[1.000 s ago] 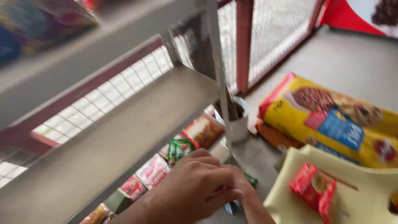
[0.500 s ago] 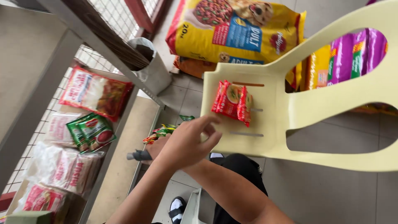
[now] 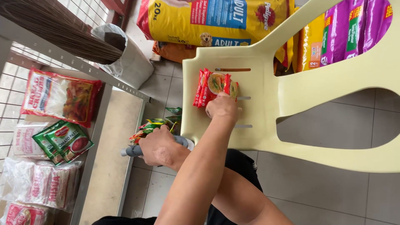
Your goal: Wiping down packaged grocery items with a cloth before stocking them on shelves.
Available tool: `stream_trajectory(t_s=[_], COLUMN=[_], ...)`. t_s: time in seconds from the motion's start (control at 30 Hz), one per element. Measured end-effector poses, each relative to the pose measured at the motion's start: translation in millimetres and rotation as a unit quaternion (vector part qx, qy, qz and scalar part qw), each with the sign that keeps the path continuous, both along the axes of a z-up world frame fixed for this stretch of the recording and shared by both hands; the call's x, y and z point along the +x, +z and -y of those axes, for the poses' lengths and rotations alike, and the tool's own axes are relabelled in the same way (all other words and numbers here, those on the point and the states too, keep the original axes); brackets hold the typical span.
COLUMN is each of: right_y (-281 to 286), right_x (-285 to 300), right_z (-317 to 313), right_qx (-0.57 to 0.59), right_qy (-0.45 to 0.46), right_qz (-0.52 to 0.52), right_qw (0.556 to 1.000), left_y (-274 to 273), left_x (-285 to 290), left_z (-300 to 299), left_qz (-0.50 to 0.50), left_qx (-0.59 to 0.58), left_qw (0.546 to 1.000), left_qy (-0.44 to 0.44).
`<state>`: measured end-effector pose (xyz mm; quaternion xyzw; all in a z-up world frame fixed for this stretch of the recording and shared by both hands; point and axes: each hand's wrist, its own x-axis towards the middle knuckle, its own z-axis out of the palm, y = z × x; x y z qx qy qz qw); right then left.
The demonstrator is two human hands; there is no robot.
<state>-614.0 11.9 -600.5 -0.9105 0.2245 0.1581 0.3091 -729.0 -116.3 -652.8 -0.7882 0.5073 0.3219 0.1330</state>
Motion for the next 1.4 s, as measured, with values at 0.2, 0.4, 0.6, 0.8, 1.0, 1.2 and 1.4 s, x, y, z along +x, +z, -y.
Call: stream_trajectory(t_s=[0.2, 0.4, 0.6, 0.8, 1.0, 1.2, 1.4], right_y=[-1.1, 12.5, 39.9, 32.3, 17.2, 8.4, -16.2], right_x=[-3.2, -1.2, 7.7, 21.6, 45.6, 50.3, 45.0], right_z=[3.7, 5.4, -5.7, -9.3, -19.2, -3.3, 23.4], right_qx=[0.02, -0.001, -0.015, 0.089, -0.007, -0.002, 0.47], right_qy=[0.021, 0.029, 0.043, 0.049, 0.051, -0.06, -0.386], right_qz=[-0.013, -0.016, 0.014, -0.012, 0.164, 0.08, 0.353], right_qw=[0.999, 0.999, 0.999, 0.995, 0.985, 0.995, 0.711], left_y=[-50.9, 1.4, 44.3, 141.4, 187.2, 146.2, 74.4], left_x=[4.4, 21.6, 61.0, 135.7, 221.9, 281.4, 310.3], left_z=[9.4, 3.5, -21.6, -101.3, -203.4, -278.5, -319.6], left_qz=[-0.013, -0.125, -0.32, -0.677, -0.654, -0.634, -0.619], left_qx=[0.029, -0.13, -0.372, -0.424, -0.543, -0.55, -0.548], left_qw=[0.999, 0.977, 0.85, 0.517, 0.382, 0.317, 0.361], left_qy=[-0.008, 0.111, 0.192, 0.307, 0.362, 0.442, 0.432])
